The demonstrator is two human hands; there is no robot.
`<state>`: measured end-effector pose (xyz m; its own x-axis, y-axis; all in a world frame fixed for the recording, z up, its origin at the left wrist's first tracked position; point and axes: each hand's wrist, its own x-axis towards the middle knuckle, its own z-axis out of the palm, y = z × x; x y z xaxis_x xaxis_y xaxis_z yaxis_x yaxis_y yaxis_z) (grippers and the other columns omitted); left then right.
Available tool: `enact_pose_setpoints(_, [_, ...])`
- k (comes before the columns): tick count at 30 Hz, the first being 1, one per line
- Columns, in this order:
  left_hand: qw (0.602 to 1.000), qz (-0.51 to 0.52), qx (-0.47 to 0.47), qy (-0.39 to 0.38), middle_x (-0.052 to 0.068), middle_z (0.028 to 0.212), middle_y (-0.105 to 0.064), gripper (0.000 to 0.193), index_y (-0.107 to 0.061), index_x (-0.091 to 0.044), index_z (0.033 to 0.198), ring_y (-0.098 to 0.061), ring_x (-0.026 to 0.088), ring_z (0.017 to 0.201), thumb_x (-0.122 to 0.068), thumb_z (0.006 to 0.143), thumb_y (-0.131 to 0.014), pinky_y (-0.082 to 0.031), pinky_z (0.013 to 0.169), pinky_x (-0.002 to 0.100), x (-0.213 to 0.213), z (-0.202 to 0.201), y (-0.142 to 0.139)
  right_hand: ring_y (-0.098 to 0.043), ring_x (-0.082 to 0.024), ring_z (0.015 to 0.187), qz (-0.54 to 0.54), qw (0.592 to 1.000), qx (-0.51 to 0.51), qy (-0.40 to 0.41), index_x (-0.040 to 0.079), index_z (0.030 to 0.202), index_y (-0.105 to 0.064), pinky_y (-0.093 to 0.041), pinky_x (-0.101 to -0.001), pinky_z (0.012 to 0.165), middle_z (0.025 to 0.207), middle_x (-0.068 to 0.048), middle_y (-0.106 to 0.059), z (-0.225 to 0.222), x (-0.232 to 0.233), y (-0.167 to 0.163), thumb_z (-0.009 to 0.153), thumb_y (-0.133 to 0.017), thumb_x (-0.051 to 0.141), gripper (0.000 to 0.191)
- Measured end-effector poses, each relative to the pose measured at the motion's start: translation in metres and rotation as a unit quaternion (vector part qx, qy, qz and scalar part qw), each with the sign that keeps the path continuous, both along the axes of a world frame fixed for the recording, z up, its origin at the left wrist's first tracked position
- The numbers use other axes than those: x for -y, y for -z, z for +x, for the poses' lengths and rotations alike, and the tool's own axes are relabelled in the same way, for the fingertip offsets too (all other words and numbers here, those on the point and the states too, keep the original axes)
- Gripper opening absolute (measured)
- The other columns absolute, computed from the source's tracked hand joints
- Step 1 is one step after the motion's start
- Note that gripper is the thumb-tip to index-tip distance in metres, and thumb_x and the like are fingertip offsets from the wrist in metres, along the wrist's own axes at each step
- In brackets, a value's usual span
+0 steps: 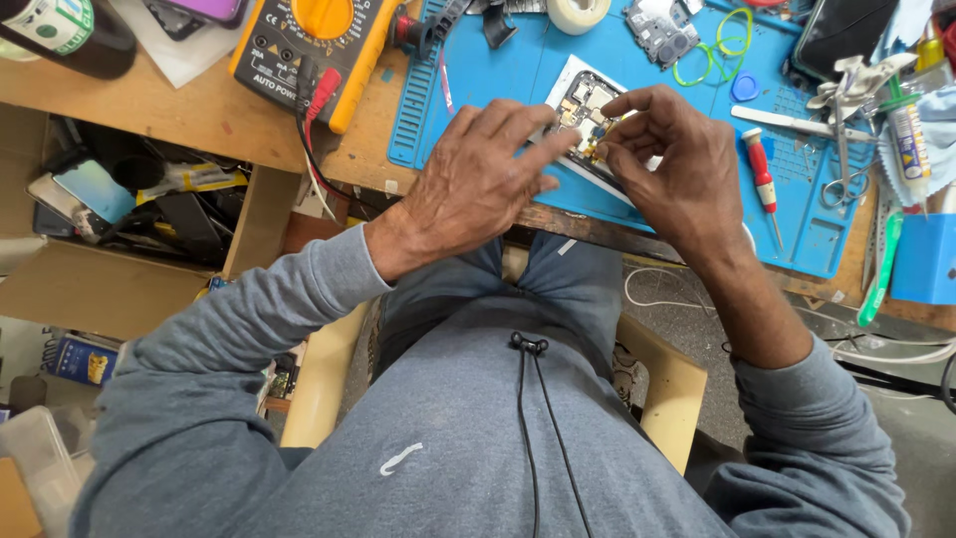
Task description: The person works on a disassembled smartphone placed on a blue mat. They use a red-handled screwdriver and a black-handled tool to adjust and remove small components near the camera module and battery area. The back cover is set aside, and the phone remains open throughout the clip.
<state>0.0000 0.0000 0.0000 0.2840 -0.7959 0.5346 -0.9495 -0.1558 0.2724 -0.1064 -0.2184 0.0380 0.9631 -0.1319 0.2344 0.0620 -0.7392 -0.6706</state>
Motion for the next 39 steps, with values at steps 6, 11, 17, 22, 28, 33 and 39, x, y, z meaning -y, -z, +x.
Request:
enact_pose_setpoints(6, [0.995,-0.081,-0.051,0.015,0.008,0.128,-0.06,0.04,-0.061,-0.008,0.133,-0.056,0.027,0.115,-0.018,0.097,-0.075,-0.044,0.09,0.042,0.04,0.043,-0.089,-0.076,-0.013,0.091,0.014,0.999,0.039,0.0,-0.001,0.119,-0.064,-0.059,-0.0258,0.079,0.103,-0.01,-0.078,0.028,0.015,-0.075,0.095,-0.078,-0.002,0.028])
enact_pose_setpoints(11, [0.996,-0.082,-0.044,0.011,0.003,0.109,-0.064,0.016,-0.069,-0.011,0.106,-0.059,0.025,0.104,-0.009,0.091,-0.074,-0.045,0.086,0.041,0.033,0.011,-0.137,-0.077,-0.015,0.095,-0.056,0.995,0.081,0.022,0.002,0.118,-0.067,-0.06,-0.0267,0.081,0.108,-0.011,-0.078,0.01,0.043,-0.131,0.1,-0.078,0.001,0.021])
enact_pose_setpoints(17, [0.996,-0.086,0.004,0.011,0.002,0.1,-0.064,0.021,-0.073,-0.012,0.11,-0.06,0.022,0.097,-0.008,0.089,-0.072,-0.048,0.08,0.038,0.008,0.003,-0.15,-0.073,-0.024,0.09,-0.273,0.96,0.036,0.052,0.002,0.119,-0.07,-0.057,-0.0362,0.075,0.106,-0.016,-0.077,0.063,0.069,-0.149,0.092,-0.089,0.014,0.036])
enact_pose_setpoints(22, [0.998,-0.061,-0.004,0.025,0.002,0.102,-0.065,0.025,-0.073,-0.011,0.113,-0.061,0.023,0.098,-0.01,0.088,-0.072,-0.049,0.08,0.038,-0.015,-0.005,-0.12,-0.072,-0.021,0.084,-0.216,0.971,-0.02,0.097,0.002,0.127,-0.066,-0.056,-0.0366,0.069,0.096,-0.012,-0.074,0.079,0.057,-0.106,0.081,-0.094,0.014,0.055])
enact_pose_setpoints(28, [0.998,-0.054,-0.025,0.029,0.003,0.099,-0.065,0.03,-0.072,-0.011,0.115,-0.061,0.024,0.097,-0.009,0.085,-0.072,-0.049,0.079,0.038,-0.034,-0.004,-0.135,-0.074,-0.015,0.092,0.148,0.987,0.003,0.057,-0.002,0.148,-0.059,-0.06,-0.0248,0.078,0.103,-0.007,-0.073,0.07,0.051,-0.131,0.094,-0.079,-0.007,0.058])
enact_pose_setpoints(33, [0.997,-0.058,-0.035,0.028,0.003,0.1,-0.065,0.031,-0.072,-0.011,0.115,-0.062,0.024,0.095,-0.008,0.084,-0.072,-0.049,0.079,0.038,-0.044,0.01,-0.133,-0.078,-0.017,0.089,0.347,0.937,0.022,0.04,0.002,0.148,-0.043,-0.065,-0.0253,0.073,0.107,-0.008,-0.075,0.064,0.026,-0.14,0.086,-0.072,-0.011,0.07])
enact_pose_setpoints(39, [0.997,-0.058,-0.042,0.024,0.003,0.1,-0.066,0.032,-0.072,-0.011,0.114,-0.062,0.024,0.095,-0.007,0.082,-0.073,-0.049,0.078,0.038,-0.033,0.02,-0.13,-0.077,-0.021,0.085,0.404,0.914,0.009,0.045,-0.004,0.134,-0.059,-0.064,-0.0281,0.069,0.106,-0.015,-0.076,0.064,0.029,-0.134,0.097,-0.067,-0.003,0.038])
